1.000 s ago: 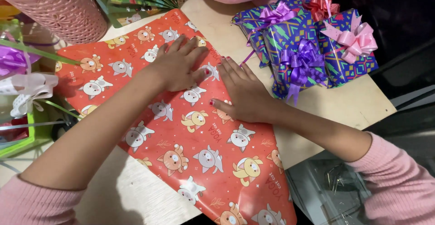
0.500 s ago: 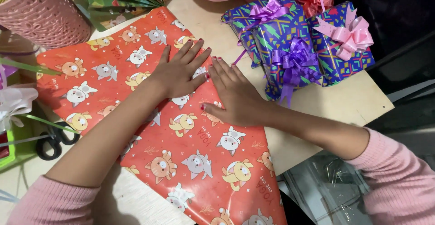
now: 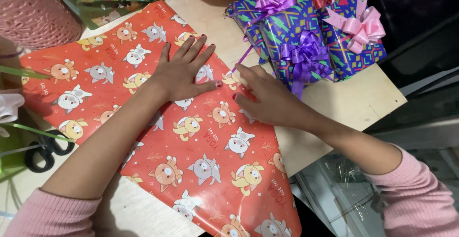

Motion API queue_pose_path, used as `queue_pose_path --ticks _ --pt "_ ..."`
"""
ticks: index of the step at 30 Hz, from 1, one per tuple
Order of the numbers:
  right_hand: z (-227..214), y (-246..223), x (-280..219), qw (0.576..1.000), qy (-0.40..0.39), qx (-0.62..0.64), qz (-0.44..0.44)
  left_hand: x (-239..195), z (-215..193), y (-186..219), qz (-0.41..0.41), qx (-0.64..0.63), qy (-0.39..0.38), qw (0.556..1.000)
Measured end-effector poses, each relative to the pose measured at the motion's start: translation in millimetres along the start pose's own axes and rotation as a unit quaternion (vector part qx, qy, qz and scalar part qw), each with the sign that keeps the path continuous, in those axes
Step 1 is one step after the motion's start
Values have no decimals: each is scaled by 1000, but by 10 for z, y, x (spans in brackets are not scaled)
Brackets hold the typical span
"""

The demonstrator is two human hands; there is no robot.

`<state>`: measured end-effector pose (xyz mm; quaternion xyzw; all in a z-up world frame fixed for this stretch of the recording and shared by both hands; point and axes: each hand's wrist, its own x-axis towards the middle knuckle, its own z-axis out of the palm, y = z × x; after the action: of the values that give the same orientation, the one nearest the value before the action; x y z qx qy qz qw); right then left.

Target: Unfolding, smoothing, and cutting a sheet of patterned wrapping paper on a table in preparation for gift wrapping.

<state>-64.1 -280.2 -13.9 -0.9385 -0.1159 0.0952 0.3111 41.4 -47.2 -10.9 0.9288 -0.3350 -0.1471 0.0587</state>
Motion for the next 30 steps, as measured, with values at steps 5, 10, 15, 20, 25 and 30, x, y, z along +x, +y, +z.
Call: queue_pose_path --ticks 5,10,15,20,25,30 --pt "-47 -107 -194 979 -9 201 40 10 20 2 -8 -4 7 1000" --pt "-87 167 -127 921 -2 382 80 8 51 13 -3 -6 10 1000" --pt "-136 55 -245 879 -74 452 132 0 18 -11 -3 -16 1 1000" --pt "-206 -133 -509 898 -39 430 87 26 5 -29 -11 -6 3 1000" --pt "-214 237 -661 947 -23 317 39 42 43 -43 -19 -4 6 1000" --pt "-167 140 -800 991 7 127 29 -7 -10 40 -31 2 10 999"
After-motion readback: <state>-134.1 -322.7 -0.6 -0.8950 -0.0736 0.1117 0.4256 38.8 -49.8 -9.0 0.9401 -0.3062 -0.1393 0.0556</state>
